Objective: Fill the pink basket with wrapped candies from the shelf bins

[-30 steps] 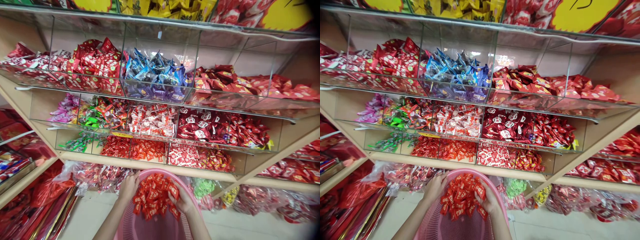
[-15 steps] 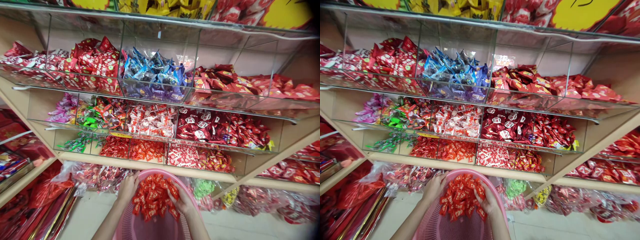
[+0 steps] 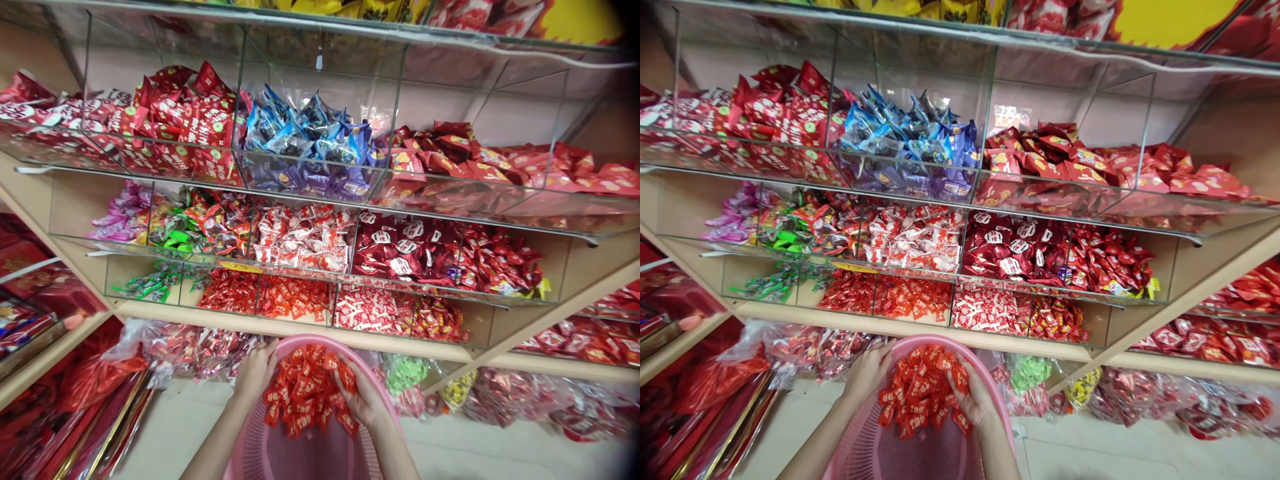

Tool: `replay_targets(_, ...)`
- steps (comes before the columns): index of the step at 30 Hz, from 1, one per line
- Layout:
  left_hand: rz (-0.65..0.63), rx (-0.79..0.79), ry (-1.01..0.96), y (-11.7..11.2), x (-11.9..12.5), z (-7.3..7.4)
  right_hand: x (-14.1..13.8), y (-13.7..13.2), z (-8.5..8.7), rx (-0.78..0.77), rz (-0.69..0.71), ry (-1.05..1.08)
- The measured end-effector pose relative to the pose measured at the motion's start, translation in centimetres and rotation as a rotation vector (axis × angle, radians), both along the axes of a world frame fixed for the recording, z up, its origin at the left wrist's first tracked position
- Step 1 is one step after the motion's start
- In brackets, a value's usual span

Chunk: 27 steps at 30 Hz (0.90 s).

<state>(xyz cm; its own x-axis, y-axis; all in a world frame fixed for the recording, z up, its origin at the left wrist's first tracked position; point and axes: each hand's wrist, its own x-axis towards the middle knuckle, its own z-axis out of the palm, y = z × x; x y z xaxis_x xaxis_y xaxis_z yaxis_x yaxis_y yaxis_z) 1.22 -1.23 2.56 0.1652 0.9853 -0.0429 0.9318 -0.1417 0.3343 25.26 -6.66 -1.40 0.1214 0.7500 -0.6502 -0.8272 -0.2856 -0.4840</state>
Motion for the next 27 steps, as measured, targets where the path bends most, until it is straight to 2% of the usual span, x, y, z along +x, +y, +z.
replay_targets(5,0.004,0.0,0.001,0.0,-0.1,-0.2,0.3,-0.1,0.1,0.013,0.04,0.165)
replay_targets(10,0.007,0.005,0.001,0.1,-0.2,-0.5,-0.1,-0.1,0.6,0.075,-0.017,0.096)
replay_targets(15,0.007,0.001,-0.017,0.1,-0.1,-0.6,-0.3,-0.1,0.8,0.093,-0.014,0.107)
replay_targets(22,0.01,-0.003,-0.024,0.0,-0.2,-0.4,1.2,0.0,0.9,0.139,-0.044,0.147)
replay_targets(27,0.003,-0.001,-0.022,0.0,-0.2,-0.3,1.5,-0.1,0.8,0.173,-0.06,-0.022)
